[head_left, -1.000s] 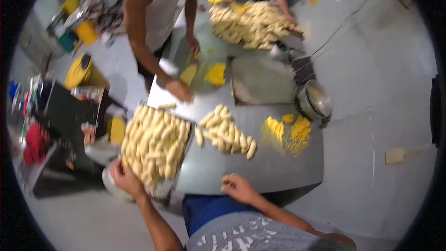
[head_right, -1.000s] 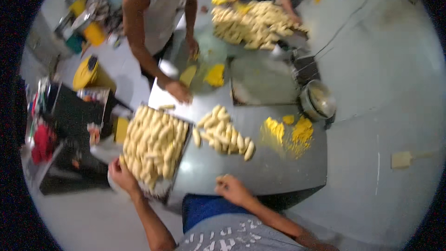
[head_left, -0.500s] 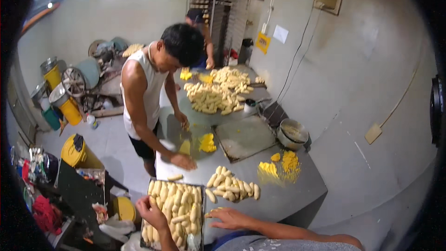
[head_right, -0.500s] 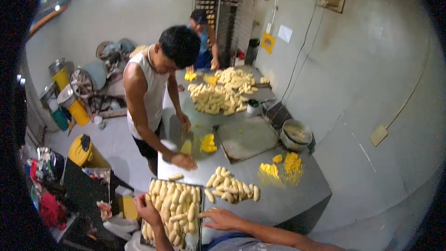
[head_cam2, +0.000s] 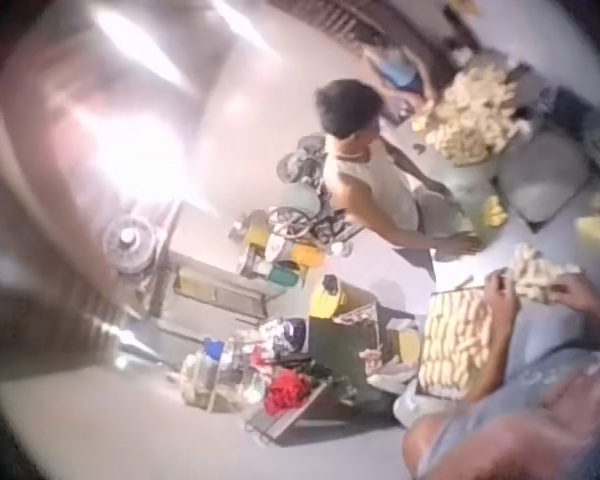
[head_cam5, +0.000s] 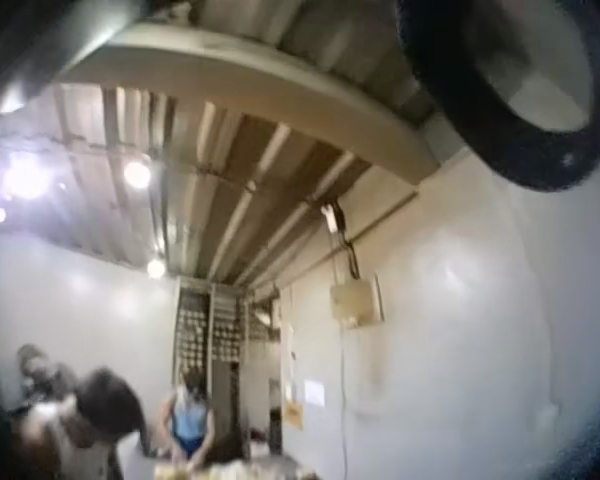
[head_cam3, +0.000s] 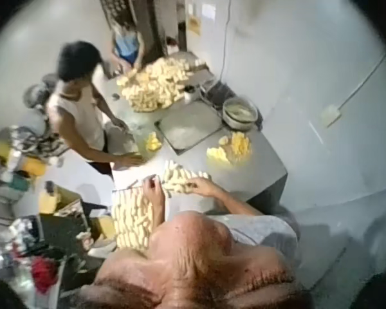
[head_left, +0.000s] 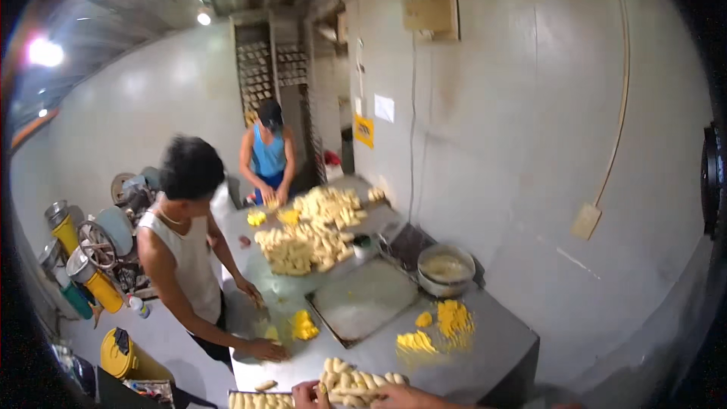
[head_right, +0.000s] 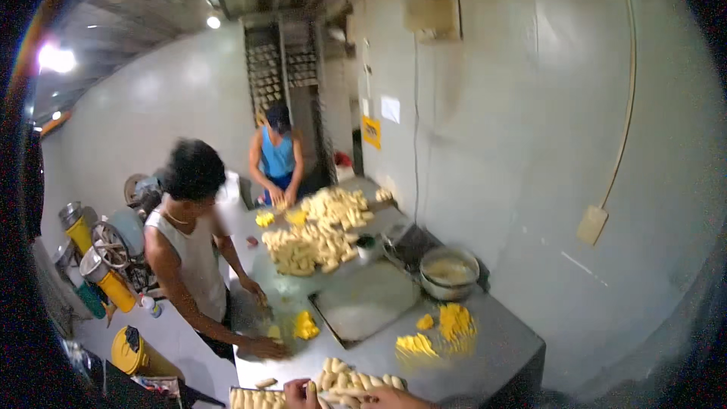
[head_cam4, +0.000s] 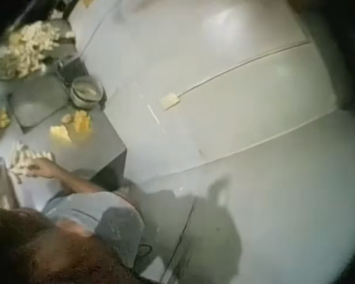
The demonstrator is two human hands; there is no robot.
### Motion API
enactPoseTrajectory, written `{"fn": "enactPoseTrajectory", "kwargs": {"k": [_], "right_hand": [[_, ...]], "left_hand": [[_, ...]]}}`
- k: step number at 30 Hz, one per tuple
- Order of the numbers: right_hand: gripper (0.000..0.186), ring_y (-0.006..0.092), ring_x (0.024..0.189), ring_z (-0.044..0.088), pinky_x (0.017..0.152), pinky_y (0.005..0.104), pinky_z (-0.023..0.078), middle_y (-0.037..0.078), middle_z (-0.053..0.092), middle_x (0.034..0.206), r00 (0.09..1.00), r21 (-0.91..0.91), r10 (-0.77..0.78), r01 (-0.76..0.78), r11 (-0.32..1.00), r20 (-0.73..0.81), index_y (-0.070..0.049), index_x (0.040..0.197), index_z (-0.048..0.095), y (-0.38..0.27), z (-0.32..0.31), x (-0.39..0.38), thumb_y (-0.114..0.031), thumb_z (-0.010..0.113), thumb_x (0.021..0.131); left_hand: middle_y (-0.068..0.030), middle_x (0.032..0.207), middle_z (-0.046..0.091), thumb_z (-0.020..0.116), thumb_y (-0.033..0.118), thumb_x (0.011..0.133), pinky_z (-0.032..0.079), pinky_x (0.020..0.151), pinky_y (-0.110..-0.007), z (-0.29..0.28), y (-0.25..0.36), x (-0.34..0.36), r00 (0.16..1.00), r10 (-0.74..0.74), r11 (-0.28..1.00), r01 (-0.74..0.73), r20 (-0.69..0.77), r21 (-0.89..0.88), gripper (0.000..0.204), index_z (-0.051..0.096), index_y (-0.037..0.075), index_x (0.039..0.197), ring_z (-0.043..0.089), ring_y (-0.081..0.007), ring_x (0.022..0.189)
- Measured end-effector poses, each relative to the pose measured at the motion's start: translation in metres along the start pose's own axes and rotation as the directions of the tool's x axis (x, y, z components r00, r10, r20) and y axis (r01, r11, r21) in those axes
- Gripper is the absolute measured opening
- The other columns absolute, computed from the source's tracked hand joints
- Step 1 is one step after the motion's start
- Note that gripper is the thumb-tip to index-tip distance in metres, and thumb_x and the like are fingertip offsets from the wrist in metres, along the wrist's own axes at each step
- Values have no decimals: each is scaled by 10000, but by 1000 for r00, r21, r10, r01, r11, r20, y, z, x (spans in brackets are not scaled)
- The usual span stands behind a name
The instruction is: Rolling and shaping pieces of bread dough and placing them onto baking trays.
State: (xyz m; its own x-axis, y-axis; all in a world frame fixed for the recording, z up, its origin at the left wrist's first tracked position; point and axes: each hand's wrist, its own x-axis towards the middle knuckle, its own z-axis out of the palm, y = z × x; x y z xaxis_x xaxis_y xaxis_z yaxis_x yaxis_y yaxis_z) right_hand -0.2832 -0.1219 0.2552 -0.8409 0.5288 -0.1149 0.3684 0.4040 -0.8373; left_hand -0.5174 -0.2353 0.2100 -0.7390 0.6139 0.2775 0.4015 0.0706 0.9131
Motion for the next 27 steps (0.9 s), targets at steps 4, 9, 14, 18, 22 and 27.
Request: {"fn": "enactPoseTrajectory", "kwargs": {"k": [4,9,14,18,22,27], "right_hand": [[482,413,1087,757,973,523,593,227,765,1144,1000,-15,6,-5,1000,29,-59,1346,730,131,2,5,-466,711,1089],[396,426,1117,754,964,561,598,234,756,1193,994,9,98,-99,995,51,-43,1212,733,187,-66,-18,-380,797,1015],[365,429,1056,761,937,519,594,213,783,1134,976,145,211,-216,966,46,-45,1293,741,219,-103,-22,-295,765,1028],[274,403,1058,733,917,512,585,182,745,1093,985,223,130,-103,969,-111,-45,1172,728,258,-98,-7,-252,791,1003],[286,396,1103,701,945,532,577,182,717,1152,878,-2,15,-17,1000,-478,-40,1225,726,313,-137,10,-213,772,1001],[354,430,1155,693,1018,550,568,197,715,1253,795,-191,25,-176,966,-606,-9,1306,725,374,-221,45,-216,742,1020]], "left_hand": [[-69,1031,578,751,65,1029,477,755,-309,83,50,-7,998,-24,1000,25,58,-5,100,727,-25,1065,566,-166,856],[-61,1022,609,769,96,1048,476,747,-295,172,49,-38,974,-172,983,179,145,-36,131,746,-29,1081,569,-134,842],[-54,951,691,762,167,1095,527,686,-277,201,71,-71,859,-446,894,412,253,175,211,749,-32,1163,640,-115,750],[-39,961,685,741,158,1118,547,705,-278,203,61,-100,772,-593,805,562,229,191,197,746,-35,1158,633,-110,772],[-39,926,694,748,172,1117,539,731,-282,216,69,-100,751,-618,786,580,233,215,203,749,-30,1121,635,-112,786],[-61,903,719,776,166,1086,536,770,-298,251,39,-63,816,-459,880,361,352,310,196,772,-30,1093,656,-135,816]]}}
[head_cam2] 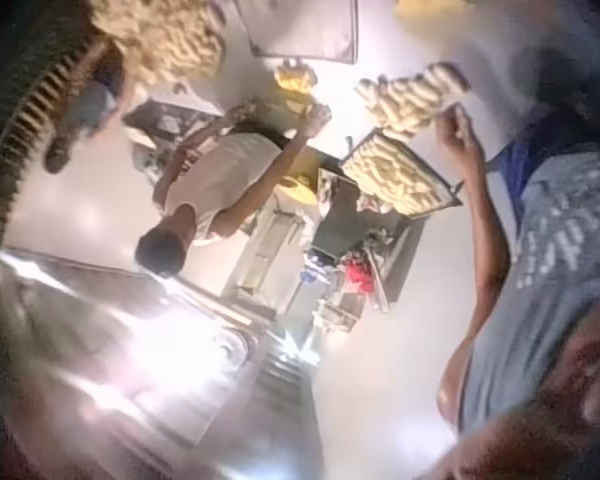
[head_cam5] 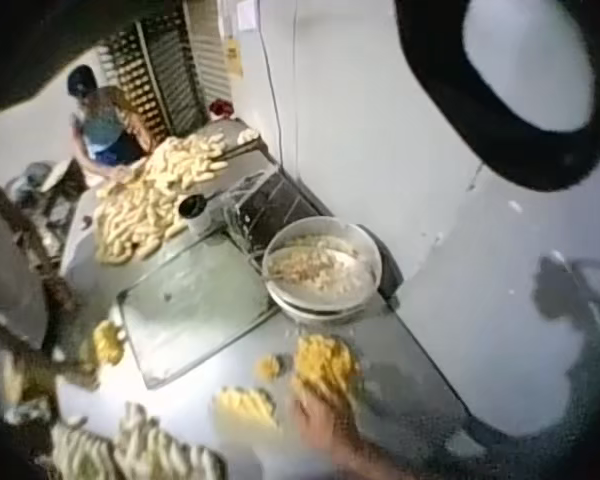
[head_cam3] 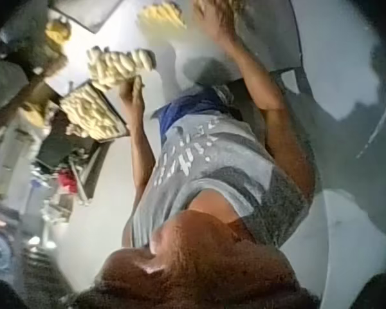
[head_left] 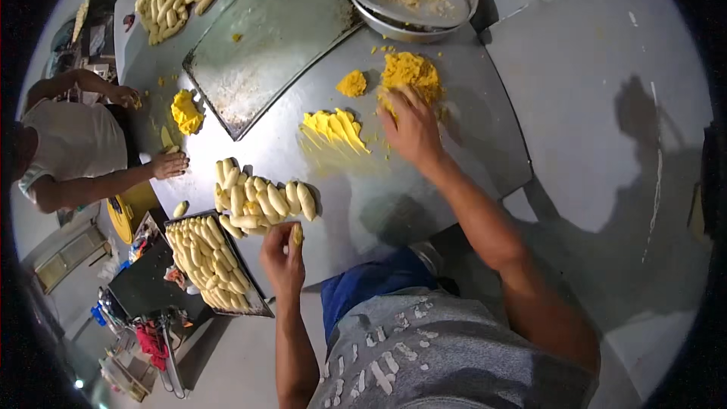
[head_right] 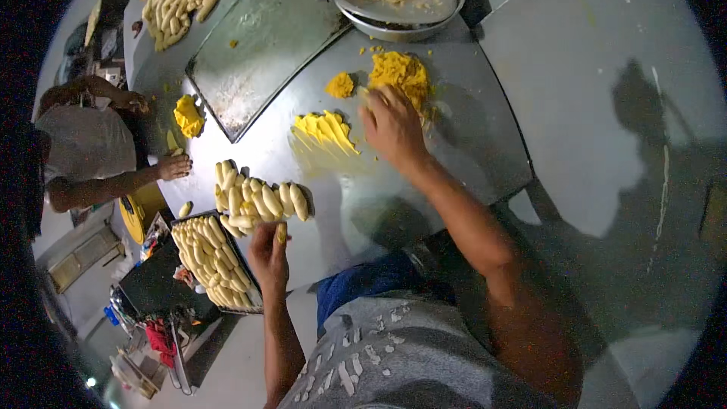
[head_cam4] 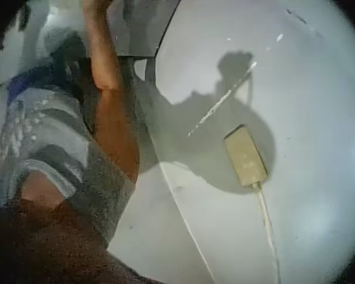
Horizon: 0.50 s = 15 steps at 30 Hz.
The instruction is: Rolling and shaping pieces of bread dough and placing them onto baking trays.
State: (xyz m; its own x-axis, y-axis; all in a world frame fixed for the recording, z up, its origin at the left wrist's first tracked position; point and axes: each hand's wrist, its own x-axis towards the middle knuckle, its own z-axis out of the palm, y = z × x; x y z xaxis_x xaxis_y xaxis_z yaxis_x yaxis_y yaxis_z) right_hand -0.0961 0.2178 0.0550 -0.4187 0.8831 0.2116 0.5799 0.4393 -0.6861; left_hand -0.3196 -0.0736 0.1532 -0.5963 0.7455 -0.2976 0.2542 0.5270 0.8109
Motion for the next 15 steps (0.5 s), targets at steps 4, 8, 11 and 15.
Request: {"fn": "enactPoseTrajectory", "kwargs": {"k": [4,8,11,15], "right_hand": [[409,427,1211,684,1057,542,555,213,710,1327,990,-47,-96,102,994,106,-23,1399,714,1,36,43,-194,725,1027],[410,443,1401,620,1186,525,514,226,667,1472,975,-130,32,-3,992,222,-57,1445,718,-12,64,68,-152,678,1048],[388,443,1458,584,1230,522,488,216,659,1498,956,-166,-72,123,978,286,-70,1420,744,13,84,70,-133,669,1045],[330,430,1409,606,1195,552,493,202,675,1468,917,-201,-108,198,959,385,-79,1339,783,10,82,69,-87,670,1029]], "left_hand": [[-82,993,729,750,103,1092,554,813,-308,23,12,44,999,-11,990,17,44,-142,145,773,-37,1121,679,-148,892],[-83,948,702,736,39,1065,532,779,-316,25,22,65,982,173,975,-159,81,-153,97,784,-40,1093,651,-160,842],[-90,938,702,739,42,1059,536,777,-320,21,30,71,964,232,964,-210,131,-163,94,788,-32,1088,658,-164,846],[-95,947,704,738,41,1055,538,778,-321,-4,-10,69,983,137,961,-103,119,-255,87,785,-26,1083,668,-178,848]]}}
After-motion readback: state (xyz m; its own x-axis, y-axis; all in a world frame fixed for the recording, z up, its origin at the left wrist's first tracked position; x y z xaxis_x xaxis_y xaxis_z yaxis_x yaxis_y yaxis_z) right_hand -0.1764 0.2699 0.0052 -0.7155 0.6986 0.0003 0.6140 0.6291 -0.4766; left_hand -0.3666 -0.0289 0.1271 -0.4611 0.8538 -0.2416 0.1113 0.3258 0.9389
